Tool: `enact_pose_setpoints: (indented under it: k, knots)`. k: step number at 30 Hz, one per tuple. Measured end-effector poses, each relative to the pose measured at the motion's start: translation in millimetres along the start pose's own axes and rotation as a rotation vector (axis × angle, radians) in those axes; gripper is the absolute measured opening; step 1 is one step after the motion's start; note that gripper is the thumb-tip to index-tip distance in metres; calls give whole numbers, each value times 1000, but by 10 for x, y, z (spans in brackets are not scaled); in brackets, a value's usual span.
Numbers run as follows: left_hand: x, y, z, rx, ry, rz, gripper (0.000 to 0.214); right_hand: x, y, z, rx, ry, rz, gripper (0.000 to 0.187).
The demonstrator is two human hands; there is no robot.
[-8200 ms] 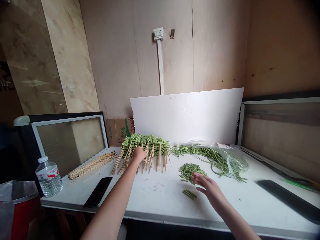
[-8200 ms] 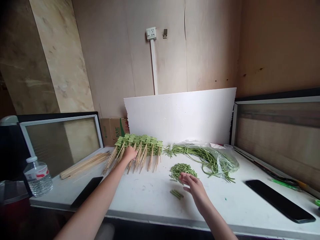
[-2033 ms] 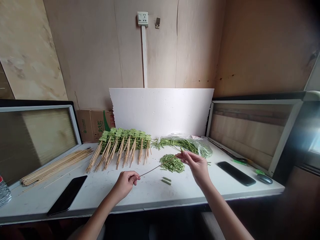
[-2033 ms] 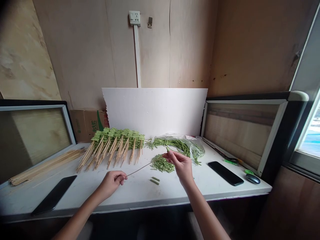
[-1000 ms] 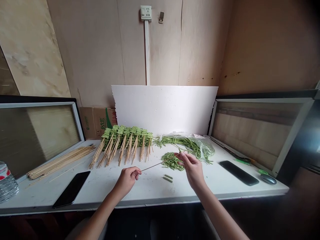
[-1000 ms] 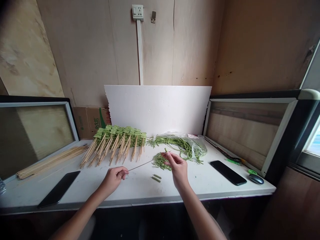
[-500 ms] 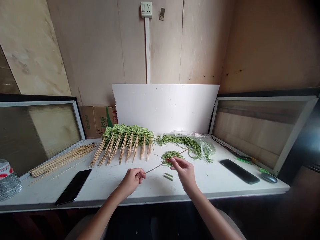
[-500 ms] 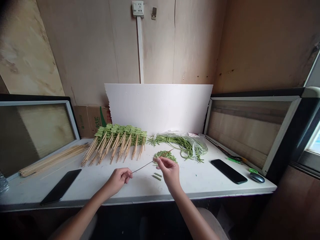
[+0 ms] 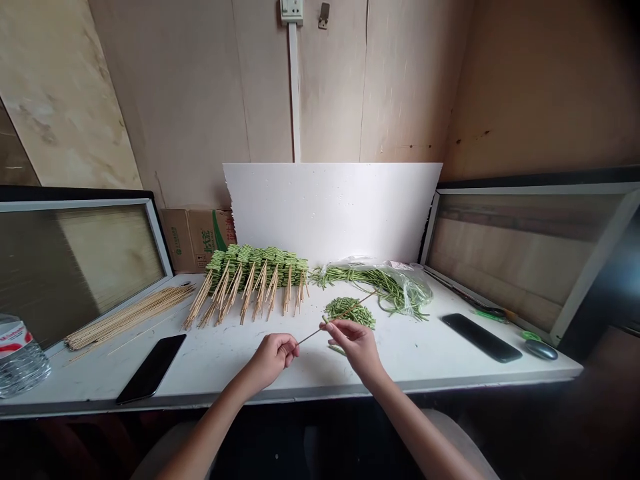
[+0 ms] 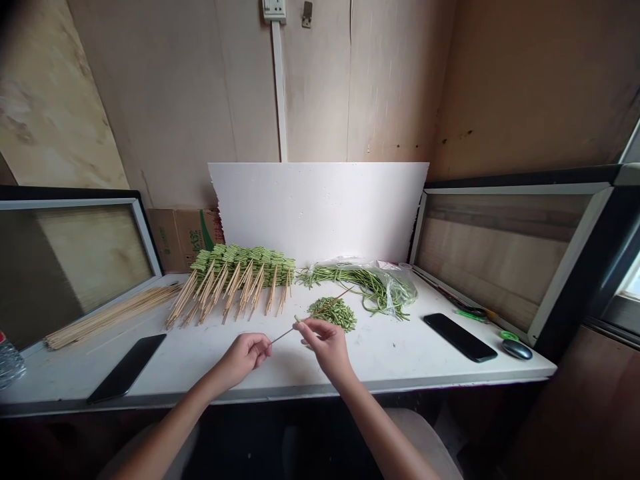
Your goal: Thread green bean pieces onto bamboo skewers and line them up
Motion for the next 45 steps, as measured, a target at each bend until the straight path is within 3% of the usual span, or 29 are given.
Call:
enact_pose_setpoints:
  k: [5,8,14,21,28,35,45]
  knots:
    - [-14,-41,112,-20,62,-4,43,-74,-99,161,109,-70,7,48]
    - [-6,-65,88,-23,19,20,42,-75,-87,143,133,-89,-16,43]
    - [26,18,-47,57,-86,46,41,-32,18,31,61,-5,-19,35]
    - [-5,19,-28,91,34,-9,36,-17,-8,24,-17,1,-59,31]
    - [-11,-45,-47,97,-38,2,37,-31,-118,74,-20,-14,-61,30]
    - [11,13,-7,80,-64,-8,39,-46,-224,128,28,-34,-46,31]
    - [61,74,9,113,-195,32,43,-80,-385,230,60,-61,-7,31]
Point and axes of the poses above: each hand's wrist, its own x-axis away from the middle knuckle, its own z-axis out of the back of the hand, y = z × x, the point moved 4 cm from there along -x, towards the middle knuckle, and after that the axes turned 6 degrees about -y, right-handed, at the moved point
